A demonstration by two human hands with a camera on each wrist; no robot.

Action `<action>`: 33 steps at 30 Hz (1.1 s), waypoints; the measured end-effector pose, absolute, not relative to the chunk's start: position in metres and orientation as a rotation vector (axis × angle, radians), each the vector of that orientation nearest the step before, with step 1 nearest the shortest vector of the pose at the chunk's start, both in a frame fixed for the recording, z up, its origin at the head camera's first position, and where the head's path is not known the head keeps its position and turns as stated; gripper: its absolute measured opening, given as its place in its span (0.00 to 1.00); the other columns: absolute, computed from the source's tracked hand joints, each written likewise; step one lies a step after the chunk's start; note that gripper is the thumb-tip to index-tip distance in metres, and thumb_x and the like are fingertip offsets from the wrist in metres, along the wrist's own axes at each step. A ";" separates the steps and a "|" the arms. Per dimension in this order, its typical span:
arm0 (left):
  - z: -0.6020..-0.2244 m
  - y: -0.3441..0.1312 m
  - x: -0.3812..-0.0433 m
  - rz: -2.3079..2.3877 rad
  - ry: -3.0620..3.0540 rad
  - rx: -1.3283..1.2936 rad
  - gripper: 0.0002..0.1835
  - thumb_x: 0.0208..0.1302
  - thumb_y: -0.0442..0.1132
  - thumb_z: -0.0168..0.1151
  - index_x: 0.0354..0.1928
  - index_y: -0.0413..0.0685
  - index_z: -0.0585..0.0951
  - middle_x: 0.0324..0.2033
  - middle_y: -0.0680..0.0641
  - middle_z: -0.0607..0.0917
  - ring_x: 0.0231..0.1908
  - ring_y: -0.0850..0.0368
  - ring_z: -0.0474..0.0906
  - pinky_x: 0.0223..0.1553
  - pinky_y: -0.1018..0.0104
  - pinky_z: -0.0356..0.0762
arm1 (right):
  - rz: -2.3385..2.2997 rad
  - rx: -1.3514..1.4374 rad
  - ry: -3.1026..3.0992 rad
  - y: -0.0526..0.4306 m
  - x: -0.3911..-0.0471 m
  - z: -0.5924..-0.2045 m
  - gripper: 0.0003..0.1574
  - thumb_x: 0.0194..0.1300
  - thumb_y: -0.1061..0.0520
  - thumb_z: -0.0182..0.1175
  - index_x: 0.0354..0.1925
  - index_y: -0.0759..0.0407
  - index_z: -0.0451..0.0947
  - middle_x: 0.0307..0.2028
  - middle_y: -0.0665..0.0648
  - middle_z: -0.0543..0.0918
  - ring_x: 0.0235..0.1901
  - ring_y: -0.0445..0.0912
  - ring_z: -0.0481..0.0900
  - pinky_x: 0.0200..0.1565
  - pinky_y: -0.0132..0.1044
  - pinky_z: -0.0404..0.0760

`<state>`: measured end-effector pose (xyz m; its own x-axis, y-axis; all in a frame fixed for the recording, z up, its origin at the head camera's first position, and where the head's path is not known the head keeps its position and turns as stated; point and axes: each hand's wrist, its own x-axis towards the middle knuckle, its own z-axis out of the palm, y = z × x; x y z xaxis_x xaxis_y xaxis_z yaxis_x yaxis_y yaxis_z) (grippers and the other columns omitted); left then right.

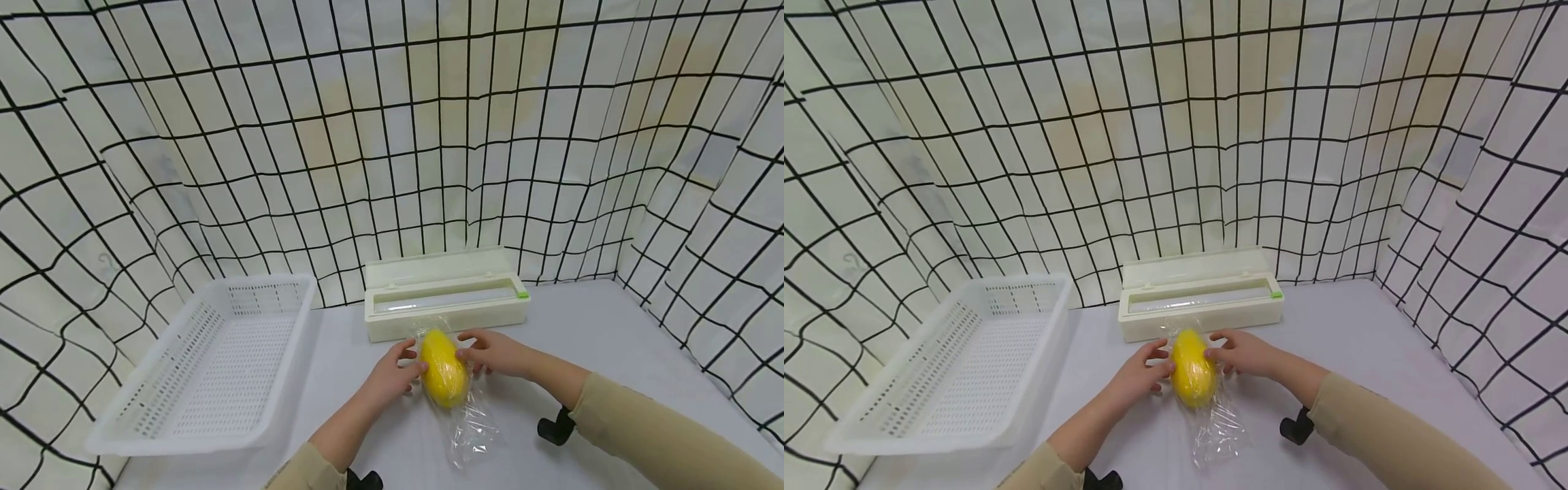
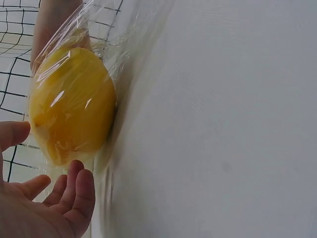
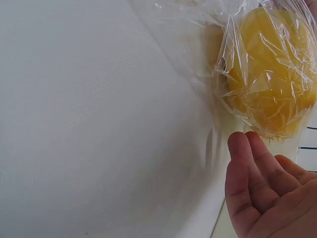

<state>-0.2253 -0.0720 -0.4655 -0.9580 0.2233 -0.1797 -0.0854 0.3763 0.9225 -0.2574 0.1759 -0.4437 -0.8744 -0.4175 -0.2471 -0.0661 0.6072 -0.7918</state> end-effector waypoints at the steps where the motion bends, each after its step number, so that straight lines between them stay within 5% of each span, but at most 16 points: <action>1: -0.465 -0.073 -0.225 1.612 2.370 0.123 0.37 0.65 0.49 0.66 0.72 0.48 0.65 0.60 0.42 0.75 0.41 0.53 0.81 0.40 0.60 0.82 | -1.163 -0.386 2.441 0.177 -0.257 -0.444 0.37 0.67 0.41 0.61 0.66 0.60 0.68 0.39 0.54 0.83 0.33 0.48 0.81 0.38 0.41 0.83; 13: -0.448 -0.085 -0.196 1.323 2.668 0.328 0.31 0.67 0.47 0.65 0.70 0.54 0.70 0.61 0.48 0.73 0.50 0.54 0.77 0.43 0.58 0.81 | -0.809 -0.681 2.781 0.201 -0.235 -0.435 0.25 0.66 0.43 0.64 0.56 0.54 0.79 0.41 0.46 0.82 0.37 0.41 0.76 0.37 0.35 0.79; 25: -0.437 -0.088 -0.158 0.144 3.023 1.847 0.20 0.56 0.50 0.75 0.52 0.67 0.83 0.52 0.56 0.80 0.53 0.59 0.75 0.51 0.65 0.76 | 0.005 -1.907 2.685 0.226 -0.204 -0.432 0.22 0.55 0.51 0.75 0.49 0.40 0.84 0.45 0.44 0.82 0.41 0.40 0.79 0.44 0.31 0.81; 33: -0.445 -0.076 -0.152 -0.209 2.848 2.094 0.17 0.64 0.52 0.68 0.54 0.71 0.80 0.55 0.59 0.78 0.56 0.61 0.71 0.56 0.69 0.69 | 0.176 -2.065 2.513 0.221 -0.195 -0.446 0.19 0.62 0.46 0.70 0.52 0.34 0.81 0.45 0.40 0.81 0.39 0.36 0.73 0.43 0.24 0.75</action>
